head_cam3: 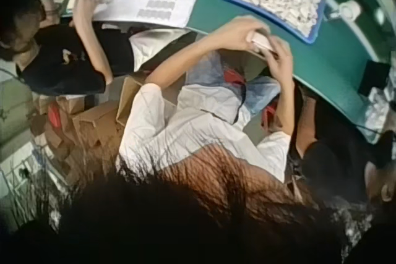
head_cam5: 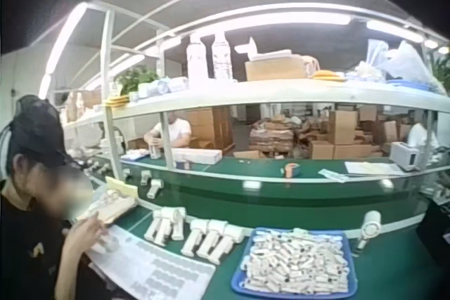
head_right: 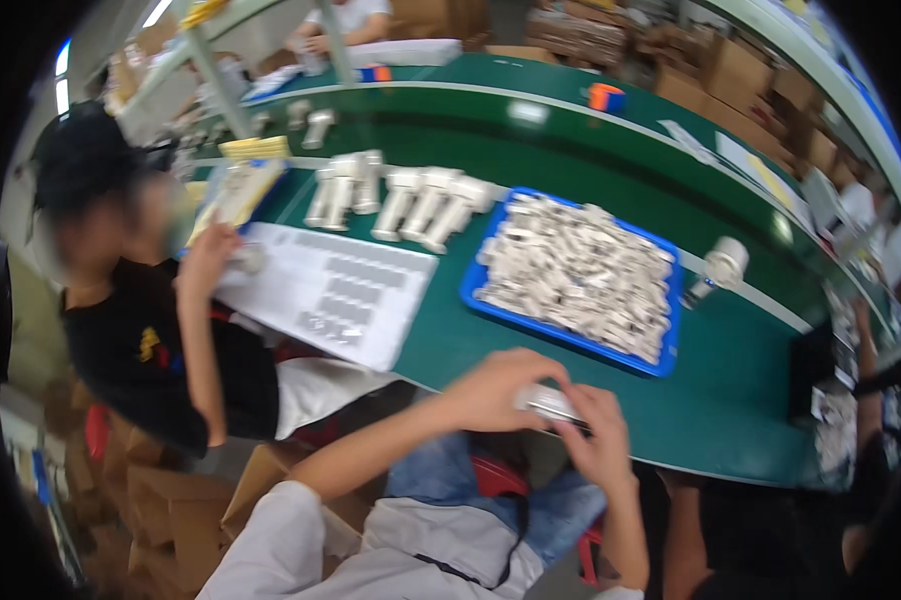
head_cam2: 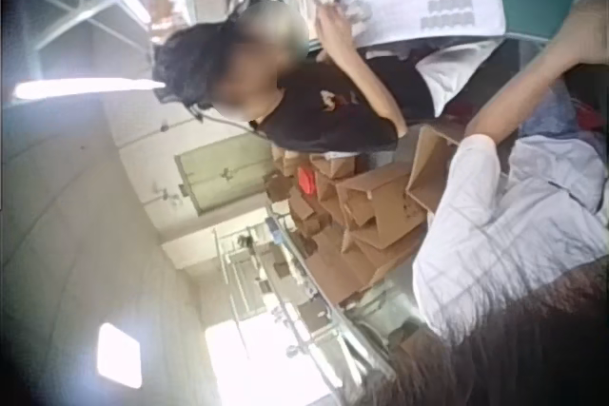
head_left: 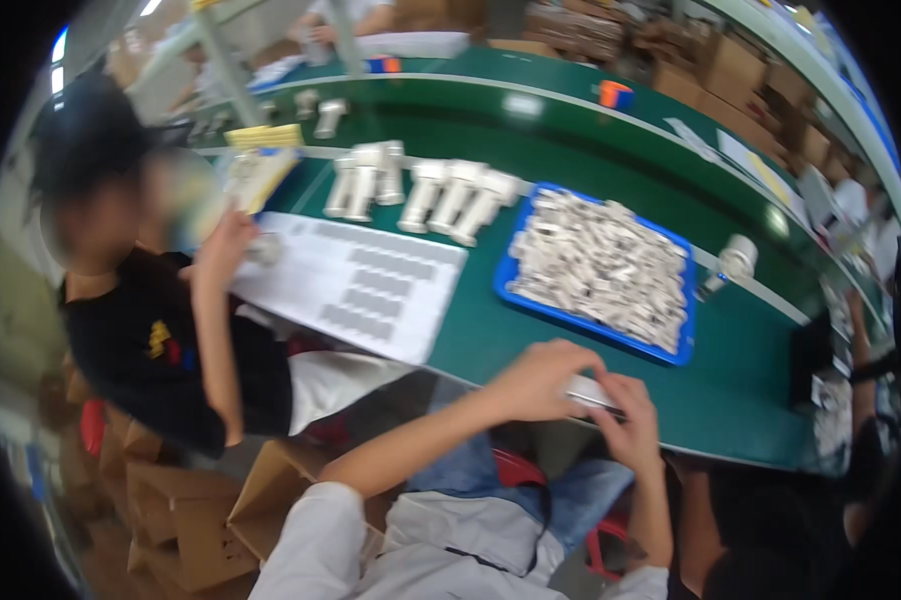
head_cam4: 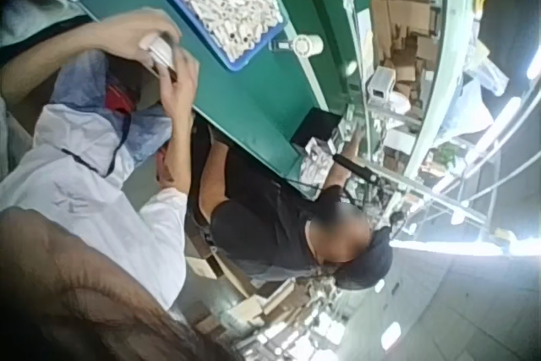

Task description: The person assembles white plastic components by hand at a workstation. They pick up a cylindrical part and a circular part, fit them together, and place the assembled unit on the table. This process is repeated continuously.

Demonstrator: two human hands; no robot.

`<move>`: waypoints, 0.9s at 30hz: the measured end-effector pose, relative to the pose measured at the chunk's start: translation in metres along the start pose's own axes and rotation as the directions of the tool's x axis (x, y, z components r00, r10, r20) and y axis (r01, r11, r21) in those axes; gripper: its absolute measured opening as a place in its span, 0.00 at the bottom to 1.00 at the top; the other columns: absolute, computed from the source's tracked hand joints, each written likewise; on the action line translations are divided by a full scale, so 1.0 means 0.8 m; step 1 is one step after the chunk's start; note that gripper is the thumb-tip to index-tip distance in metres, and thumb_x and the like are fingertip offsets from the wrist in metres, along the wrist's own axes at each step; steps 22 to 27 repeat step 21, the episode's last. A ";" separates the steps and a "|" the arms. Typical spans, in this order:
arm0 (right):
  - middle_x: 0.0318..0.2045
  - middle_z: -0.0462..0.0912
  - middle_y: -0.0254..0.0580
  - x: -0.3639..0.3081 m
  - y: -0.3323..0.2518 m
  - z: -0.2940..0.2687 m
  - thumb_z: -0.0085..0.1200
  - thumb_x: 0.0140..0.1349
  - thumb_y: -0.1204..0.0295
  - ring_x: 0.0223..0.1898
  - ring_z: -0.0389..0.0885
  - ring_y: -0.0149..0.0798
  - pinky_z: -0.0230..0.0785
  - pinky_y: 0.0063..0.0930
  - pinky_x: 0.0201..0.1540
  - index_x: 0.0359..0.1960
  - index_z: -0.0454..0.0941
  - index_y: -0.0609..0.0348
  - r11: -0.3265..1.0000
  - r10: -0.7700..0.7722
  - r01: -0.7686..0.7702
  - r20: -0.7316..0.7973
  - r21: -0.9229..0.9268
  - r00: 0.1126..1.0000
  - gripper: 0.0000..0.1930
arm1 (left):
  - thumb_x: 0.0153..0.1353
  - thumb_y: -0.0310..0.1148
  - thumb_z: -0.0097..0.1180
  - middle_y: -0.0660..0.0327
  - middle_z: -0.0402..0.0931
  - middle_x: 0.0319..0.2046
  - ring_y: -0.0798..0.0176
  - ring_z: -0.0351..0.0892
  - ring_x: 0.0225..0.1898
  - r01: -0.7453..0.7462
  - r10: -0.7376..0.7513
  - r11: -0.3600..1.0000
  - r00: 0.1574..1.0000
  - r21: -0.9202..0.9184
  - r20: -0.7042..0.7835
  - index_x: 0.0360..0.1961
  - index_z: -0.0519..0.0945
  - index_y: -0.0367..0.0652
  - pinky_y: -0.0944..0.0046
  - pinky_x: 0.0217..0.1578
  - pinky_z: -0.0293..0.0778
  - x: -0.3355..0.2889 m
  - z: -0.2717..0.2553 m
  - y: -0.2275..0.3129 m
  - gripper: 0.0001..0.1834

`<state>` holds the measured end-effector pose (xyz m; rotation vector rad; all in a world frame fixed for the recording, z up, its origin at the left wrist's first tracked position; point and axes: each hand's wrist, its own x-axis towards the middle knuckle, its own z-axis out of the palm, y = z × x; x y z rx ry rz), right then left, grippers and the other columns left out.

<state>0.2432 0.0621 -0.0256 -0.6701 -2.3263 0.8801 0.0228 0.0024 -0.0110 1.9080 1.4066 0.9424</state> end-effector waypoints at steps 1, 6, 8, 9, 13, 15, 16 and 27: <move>0.52 0.80 0.53 0.005 -0.010 -0.001 0.60 0.60 0.75 0.54 0.77 0.52 0.68 0.36 0.58 0.58 0.76 0.66 0.997 0.027 -0.028 0.017 0.069 0.999 0.23 | 0.44 0.39 0.75 0.50 0.73 0.60 0.45 0.72 0.61 -0.196 0.196 0.981 0.964 0.019 -0.177 0.59 0.75 0.46 0.49 0.64 0.64 -0.018 -0.016 -0.002 0.38; 0.62 0.73 0.46 0.039 -0.046 0.042 0.48 0.73 0.74 0.59 0.75 0.40 0.68 0.33 0.62 0.69 0.61 0.68 0.497 0.161 -0.171 0.103 0.851 0.982 0.25 | 0.55 0.41 0.71 0.52 0.72 0.62 0.54 0.71 0.64 -0.038 -0.244 0.858 0.848 -0.512 -0.471 0.66 0.69 0.38 0.54 0.62 0.67 -0.087 -0.046 0.012 0.40; 0.62 0.73 0.47 0.064 -0.062 0.069 0.45 0.75 0.70 0.60 0.75 0.41 0.68 0.35 0.62 0.71 0.58 0.67 0.146 0.175 -0.284 0.258 0.948 0.950 0.26 | 0.57 0.43 0.70 0.52 0.73 0.59 0.56 0.72 0.63 0.023 -0.224 0.894 0.887 -0.447 -0.403 0.67 0.67 0.36 0.54 0.60 0.69 -0.097 -0.054 0.011 0.41; 0.62 0.72 0.47 0.079 -0.072 0.082 0.43 0.76 0.67 0.60 0.75 0.41 0.67 0.37 0.63 0.72 0.55 0.66 0.079 0.108 -0.300 0.291 0.951 0.950 0.27 | 0.57 0.40 0.70 0.52 0.75 0.58 0.57 0.74 0.60 0.020 -0.221 0.900 0.883 -0.436 -0.415 0.66 0.67 0.36 0.56 0.58 0.71 -0.098 -0.056 0.013 0.40; 0.67 0.67 0.48 0.129 -0.107 0.128 0.43 0.75 0.70 0.64 0.72 0.43 0.63 0.35 0.66 0.73 0.54 0.66 0.199 0.076 -0.300 0.290 0.933 0.954 0.28 | 0.59 0.32 0.67 0.55 0.76 0.55 0.62 0.76 0.56 0.042 -0.346 0.854 0.789 -0.518 -0.507 0.66 0.67 0.33 0.61 0.55 0.72 -0.095 -0.089 0.002 0.35; 0.69 0.65 0.49 0.150 -0.115 0.148 0.44 0.74 0.73 0.66 0.70 0.43 0.62 0.34 0.66 0.74 0.53 0.65 0.363 0.038 -0.286 0.293 0.887 0.955 0.29 | 0.59 0.33 0.68 0.57 0.80 0.49 0.64 0.79 0.51 0.032 -0.374 0.861 0.717 -0.508 -0.588 0.61 0.73 0.33 0.63 0.51 0.75 -0.096 -0.115 -0.009 0.31; 0.70 0.64 0.49 0.161 -0.119 0.156 0.44 0.73 0.74 0.66 0.70 0.43 0.62 0.34 0.66 0.74 0.53 0.64 0.478 -0.008 -0.246 0.285 0.843 0.959 0.29 | 0.59 0.33 0.68 0.57 0.81 0.48 0.65 0.80 0.50 0.001 -0.373 0.867 0.663 -0.498 -0.648 0.60 0.74 0.32 0.63 0.50 0.75 -0.094 -0.129 -0.016 0.29; 0.72 0.61 0.49 0.178 -0.123 0.167 0.52 0.69 0.73 0.67 0.69 0.46 0.64 0.38 0.65 0.75 0.54 0.56 0.734 -0.018 -0.244 0.377 0.634 0.926 0.34 | 0.61 0.32 0.67 0.55 0.81 0.48 0.68 0.79 0.49 -0.057 -0.409 0.874 0.449 -0.482 -0.795 0.60 0.73 0.30 0.67 0.50 0.74 -0.079 -0.215 -0.087 0.29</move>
